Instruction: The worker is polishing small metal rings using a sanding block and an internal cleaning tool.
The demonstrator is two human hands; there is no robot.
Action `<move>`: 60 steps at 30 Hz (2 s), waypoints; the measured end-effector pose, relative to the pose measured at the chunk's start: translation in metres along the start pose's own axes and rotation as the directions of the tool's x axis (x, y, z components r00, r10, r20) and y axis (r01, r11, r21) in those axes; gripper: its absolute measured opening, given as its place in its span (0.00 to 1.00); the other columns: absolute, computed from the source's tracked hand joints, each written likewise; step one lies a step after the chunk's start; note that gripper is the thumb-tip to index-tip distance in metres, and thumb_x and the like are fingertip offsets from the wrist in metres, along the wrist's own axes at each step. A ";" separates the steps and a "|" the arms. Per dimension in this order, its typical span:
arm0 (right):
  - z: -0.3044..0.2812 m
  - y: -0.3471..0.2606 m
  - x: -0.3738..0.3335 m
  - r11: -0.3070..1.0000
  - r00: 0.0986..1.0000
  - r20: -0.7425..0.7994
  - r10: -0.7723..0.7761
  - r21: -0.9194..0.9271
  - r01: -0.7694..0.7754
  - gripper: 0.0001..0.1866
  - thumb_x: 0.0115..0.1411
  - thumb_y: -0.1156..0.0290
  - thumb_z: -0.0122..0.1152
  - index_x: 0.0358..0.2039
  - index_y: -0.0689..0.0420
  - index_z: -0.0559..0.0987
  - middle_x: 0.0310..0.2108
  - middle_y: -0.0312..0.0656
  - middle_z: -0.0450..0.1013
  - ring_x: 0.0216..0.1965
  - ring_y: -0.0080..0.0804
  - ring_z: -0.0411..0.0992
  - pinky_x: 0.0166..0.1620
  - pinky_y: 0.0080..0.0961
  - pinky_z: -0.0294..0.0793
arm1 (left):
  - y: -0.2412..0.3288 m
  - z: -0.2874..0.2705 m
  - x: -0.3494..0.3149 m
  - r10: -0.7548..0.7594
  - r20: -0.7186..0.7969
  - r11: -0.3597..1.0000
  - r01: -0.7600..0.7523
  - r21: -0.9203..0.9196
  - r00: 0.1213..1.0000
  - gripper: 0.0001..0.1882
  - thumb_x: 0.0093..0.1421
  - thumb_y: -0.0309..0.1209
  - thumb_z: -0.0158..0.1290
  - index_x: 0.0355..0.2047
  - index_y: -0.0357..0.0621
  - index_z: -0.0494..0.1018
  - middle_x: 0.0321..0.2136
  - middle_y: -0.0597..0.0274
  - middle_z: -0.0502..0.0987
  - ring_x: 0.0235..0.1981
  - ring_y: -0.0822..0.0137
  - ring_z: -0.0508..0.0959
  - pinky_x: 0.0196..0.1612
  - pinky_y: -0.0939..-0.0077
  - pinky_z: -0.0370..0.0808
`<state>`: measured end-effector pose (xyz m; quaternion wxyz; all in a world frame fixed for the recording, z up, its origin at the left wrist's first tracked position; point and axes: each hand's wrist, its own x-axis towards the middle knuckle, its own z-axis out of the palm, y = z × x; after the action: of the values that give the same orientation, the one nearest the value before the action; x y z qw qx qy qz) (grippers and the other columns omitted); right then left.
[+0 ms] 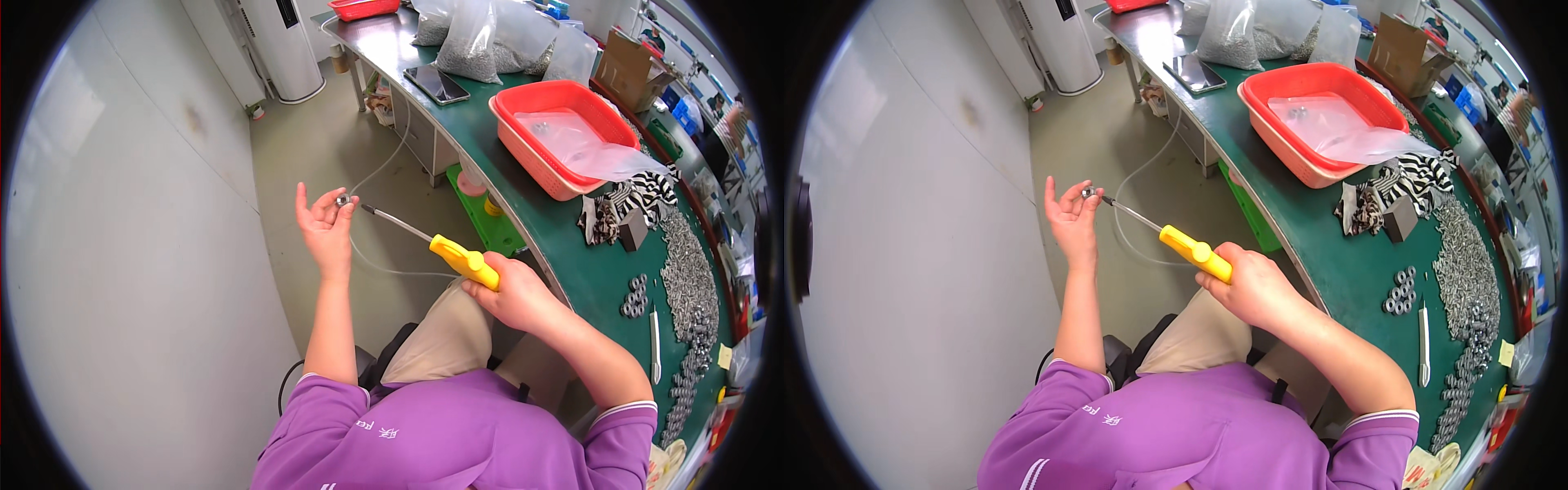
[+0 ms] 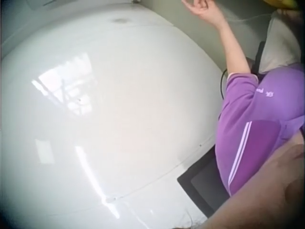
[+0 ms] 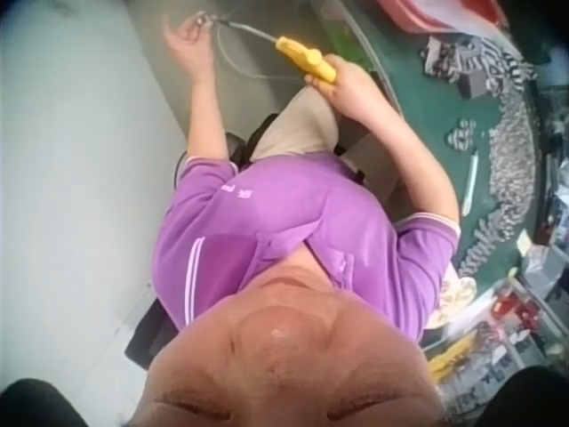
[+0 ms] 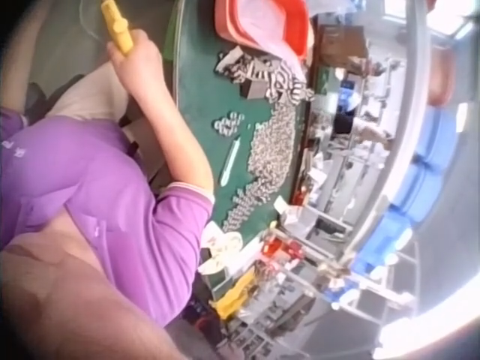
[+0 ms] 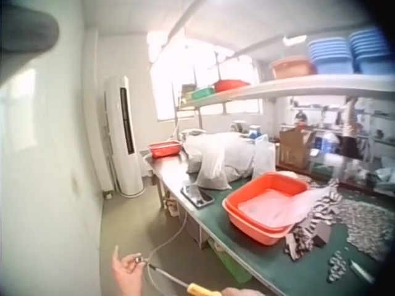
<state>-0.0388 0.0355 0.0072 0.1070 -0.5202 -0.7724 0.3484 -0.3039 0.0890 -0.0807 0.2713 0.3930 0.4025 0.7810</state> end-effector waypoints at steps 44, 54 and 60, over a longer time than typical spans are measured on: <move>0.008 0.003 0.000 0.999 0.999 0.015 0.041 0.000 -0.041 0.19 0.57 0.57 0.60 0.40 0.58 0.72 0.30 0.49 0.74 0.35 0.48 0.74 0.39 0.38 0.72 | -0.045 -0.026 0.004 -0.541 0.251 0.420 0.516 -0.746 0.803 0.12 0.61 0.33 0.54 0.45 0.49 0.71 0.37 0.64 0.74 0.33 0.71 0.74 0.38 0.77 0.74; 0.013 0.009 -0.003 0.999 0.999 0.026 -0.034 -0.011 0.034 0.18 0.57 0.57 0.59 0.41 0.56 0.71 0.33 0.48 0.74 0.37 0.46 0.74 0.40 0.37 0.73 | -0.040 -0.029 0.007 -0.494 0.267 0.388 0.484 -0.784 0.827 0.12 0.61 0.31 0.53 0.44 0.46 0.71 0.38 0.61 0.76 0.44 0.66 0.76 0.47 0.69 0.78; -0.005 0.012 0.005 0.967 0.980 -0.169 -0.102 0.214 0.137 0.16 0.58 0.63 0.59 0.45 0.56 0.73 0.37 0.45 0.74 0.40 0.37 0.74 0.45 0.31 0.71 | -0.024 -0.010 -0.003 -0.418 0.411 0.342 0.560 -0.754 0.810 0.11 0.63 0.31 0.49 0.46 0.45 0.71 0.41 0.60 0.75 0.38 0.69 0.73 0.40 0.75 0.76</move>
<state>-0.0297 0.0449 0.0021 0.2465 -0.4829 -0.7472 0.3843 -0.3083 0.0949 -0.1060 0.6767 0.1240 0.0448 0.7244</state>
